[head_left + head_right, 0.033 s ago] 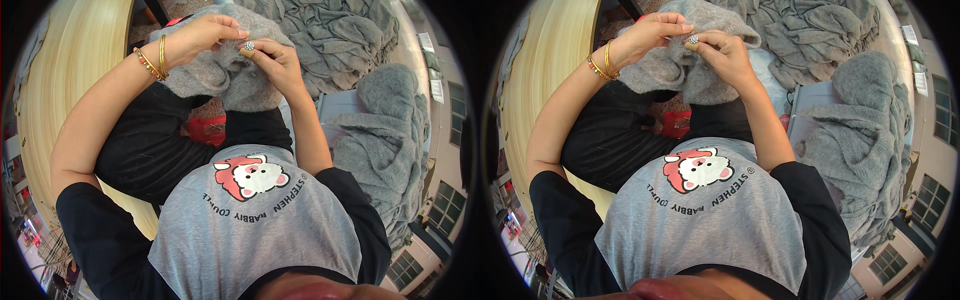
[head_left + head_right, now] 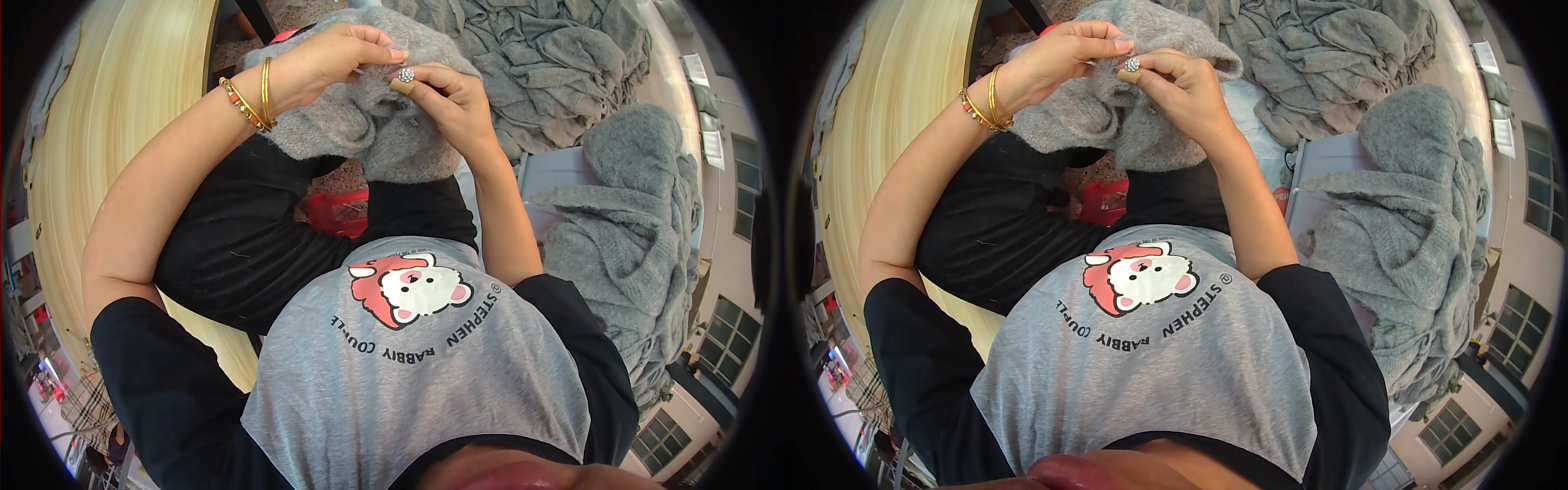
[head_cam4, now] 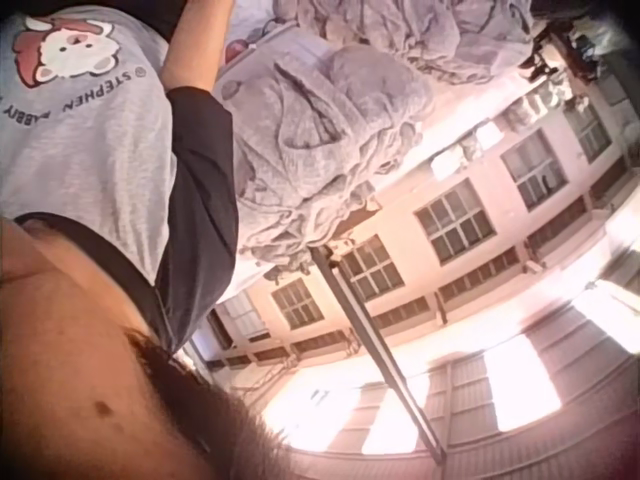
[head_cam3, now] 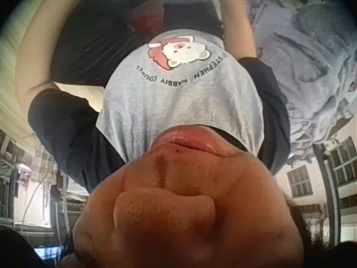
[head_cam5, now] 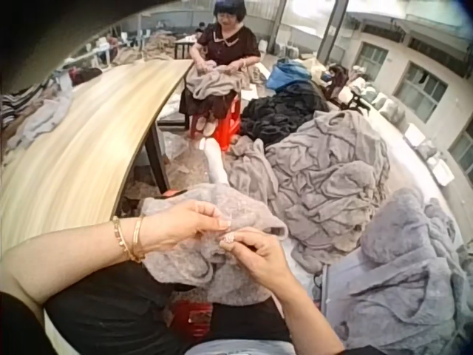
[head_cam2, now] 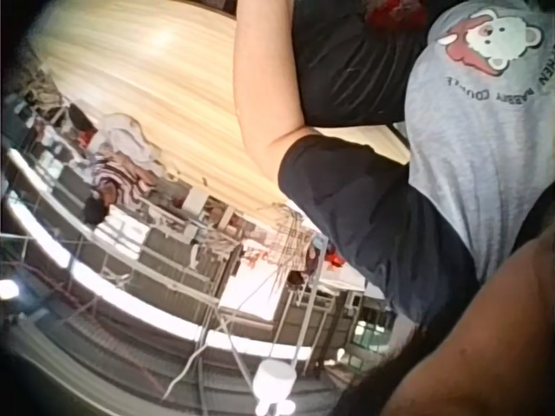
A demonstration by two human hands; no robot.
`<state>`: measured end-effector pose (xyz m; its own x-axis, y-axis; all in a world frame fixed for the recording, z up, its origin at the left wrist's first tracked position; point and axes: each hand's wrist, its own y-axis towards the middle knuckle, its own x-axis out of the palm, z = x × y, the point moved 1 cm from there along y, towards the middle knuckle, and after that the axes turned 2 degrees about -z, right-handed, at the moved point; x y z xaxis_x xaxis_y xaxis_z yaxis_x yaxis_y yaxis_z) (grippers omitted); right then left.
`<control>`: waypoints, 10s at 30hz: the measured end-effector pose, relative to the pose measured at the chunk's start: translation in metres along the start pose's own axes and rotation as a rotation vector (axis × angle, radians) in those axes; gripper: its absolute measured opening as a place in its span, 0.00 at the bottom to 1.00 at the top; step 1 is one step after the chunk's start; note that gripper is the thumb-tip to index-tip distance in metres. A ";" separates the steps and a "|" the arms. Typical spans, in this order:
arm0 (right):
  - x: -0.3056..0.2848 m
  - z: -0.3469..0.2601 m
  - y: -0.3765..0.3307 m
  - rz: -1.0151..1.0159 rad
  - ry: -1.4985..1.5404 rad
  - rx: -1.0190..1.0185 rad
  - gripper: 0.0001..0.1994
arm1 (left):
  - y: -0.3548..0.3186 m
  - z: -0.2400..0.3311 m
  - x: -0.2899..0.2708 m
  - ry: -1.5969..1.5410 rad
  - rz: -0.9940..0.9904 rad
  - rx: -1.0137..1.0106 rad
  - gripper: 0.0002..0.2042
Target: Inspecting and manipulating small components on grey garments in a factory setting.
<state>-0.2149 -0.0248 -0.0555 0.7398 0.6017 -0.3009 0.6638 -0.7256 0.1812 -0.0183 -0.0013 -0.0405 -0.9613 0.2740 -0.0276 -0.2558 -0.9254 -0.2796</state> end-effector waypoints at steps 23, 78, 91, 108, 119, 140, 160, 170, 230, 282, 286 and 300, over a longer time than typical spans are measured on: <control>-0.011 0.023 0.000 0.093 0.253 0.117 0.12 | 0.018 -0.002 0.007 -0.185 0.052 0.079 0.11; -0.022 0.064 0.018 0.060 0.242 0.197 0.12 | 0.061 -0.019 0.024 0.000 0.247 -0.078 0.10; -0.018 0.062 0.014 -0.029 0.227 0.240 0.13 | 0.069 -0.028 0.020 0.083 0.230 -0.164 0.18; -0.010 0.056 0.012 -0.042 0.285 0.259 0.13 | 0.061 -0.025 0.010 0.280 0.174 -0.122 0.16; -0.005 0.047 0.004 0.055 0.323 0.192 0.09 | 0.014 -0.008 0.011 -0.046 0.101 0.015 0.08; -0.006 -0.005 -0.006 0.174 0.511 0.086 0.13 | 0.008 -0.002 0.017 -0.266 0.018 0.097 0.05; -0.005 -0.010 -0.003 0.272 0.041 -0.175 0.07 | 0.004 0.006 0.018 -0.281 -0.013 0.094 0.05; -0.008 -0.016 -0.001 0.284 -0.078 -0.236 0.08 | 0.006 0.003 0.015 -0.276 -0.009 0.135 0.06; -0.032 0.018 0.016 -0.158 0.118 0.191 0.07 | 0.003 0.006 0.000 0.182 -0.087 0.163 0.03; 0.002 0.018 0.003 0.154 0.002 0.105 0.07 | 0.004 -0.013 -0.003 -0.136 0.040 -0.072 0.09; 0.003 0.027 0.001 0.224 0.158 0.051 0.07 | 0.006 -0.013 -0.007 -0.176 0.006 -0.056 0.08; -0.001 0.016 0.005 0.082 0.094 0.135 0.08 | 0.008 -0.014 -0.005 -0.213 -0.011 -0.096 0.10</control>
<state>-0.2136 -0.0344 -0.0694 0.8018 0.5629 -0.2004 0.5851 -0.8077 0.0723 -0.0142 -0.0061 -0.0562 -0.9610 0.2134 0.1761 -0.2654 -0.8907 -0.3692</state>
